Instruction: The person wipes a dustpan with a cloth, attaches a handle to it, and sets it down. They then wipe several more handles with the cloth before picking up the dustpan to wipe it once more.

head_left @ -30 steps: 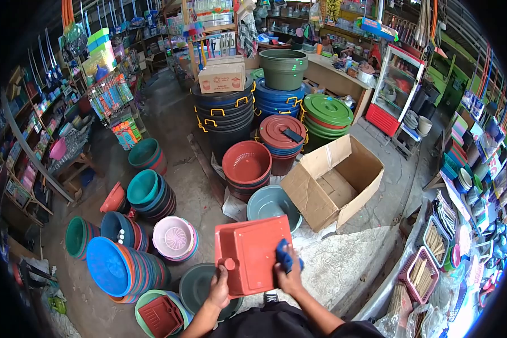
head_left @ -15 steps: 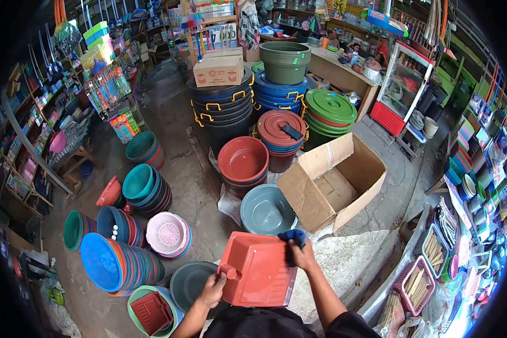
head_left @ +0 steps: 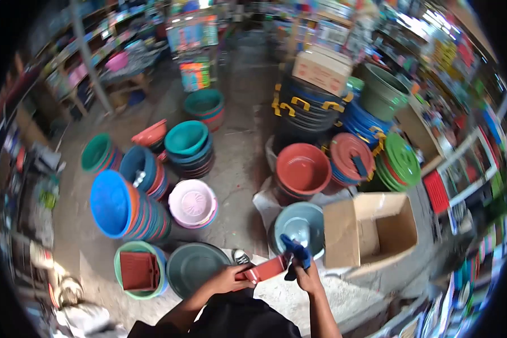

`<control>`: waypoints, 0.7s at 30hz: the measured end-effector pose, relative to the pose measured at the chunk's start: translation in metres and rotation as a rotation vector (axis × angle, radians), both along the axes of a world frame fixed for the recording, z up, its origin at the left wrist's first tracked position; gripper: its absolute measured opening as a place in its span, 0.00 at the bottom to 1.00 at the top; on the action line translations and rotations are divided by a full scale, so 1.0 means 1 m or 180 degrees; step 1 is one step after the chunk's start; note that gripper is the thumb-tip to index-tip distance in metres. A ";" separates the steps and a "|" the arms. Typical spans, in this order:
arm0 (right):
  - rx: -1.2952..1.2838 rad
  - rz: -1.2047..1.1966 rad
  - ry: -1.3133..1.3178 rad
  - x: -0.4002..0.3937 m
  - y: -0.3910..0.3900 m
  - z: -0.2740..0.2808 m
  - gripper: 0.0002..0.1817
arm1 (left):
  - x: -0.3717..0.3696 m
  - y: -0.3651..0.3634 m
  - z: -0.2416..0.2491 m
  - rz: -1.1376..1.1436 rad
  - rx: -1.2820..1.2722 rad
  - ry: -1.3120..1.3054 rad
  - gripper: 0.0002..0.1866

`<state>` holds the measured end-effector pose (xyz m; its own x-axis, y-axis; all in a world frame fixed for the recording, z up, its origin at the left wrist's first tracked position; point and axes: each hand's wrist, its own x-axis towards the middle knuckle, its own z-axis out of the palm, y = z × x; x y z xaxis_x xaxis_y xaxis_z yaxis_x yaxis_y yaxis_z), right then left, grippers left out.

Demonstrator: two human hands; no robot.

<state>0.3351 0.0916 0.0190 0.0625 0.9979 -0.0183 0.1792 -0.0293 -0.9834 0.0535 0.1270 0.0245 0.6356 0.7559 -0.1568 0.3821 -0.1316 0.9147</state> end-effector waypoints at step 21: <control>0.1490 0.3440 -0.2088 -0.216 0.249 -0.013 0.36 | -0.105 0.087 -0.088 0.5037 -0.2923 -0.3464 0.26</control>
<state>0.1190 0.3405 0.0056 -0.8872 0.4568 0.0646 0.3365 0.7366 -0.5867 -0.0518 0.2139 -0.0637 -0.2326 0.5509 -0.8015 -0.9003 0.1899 0.3918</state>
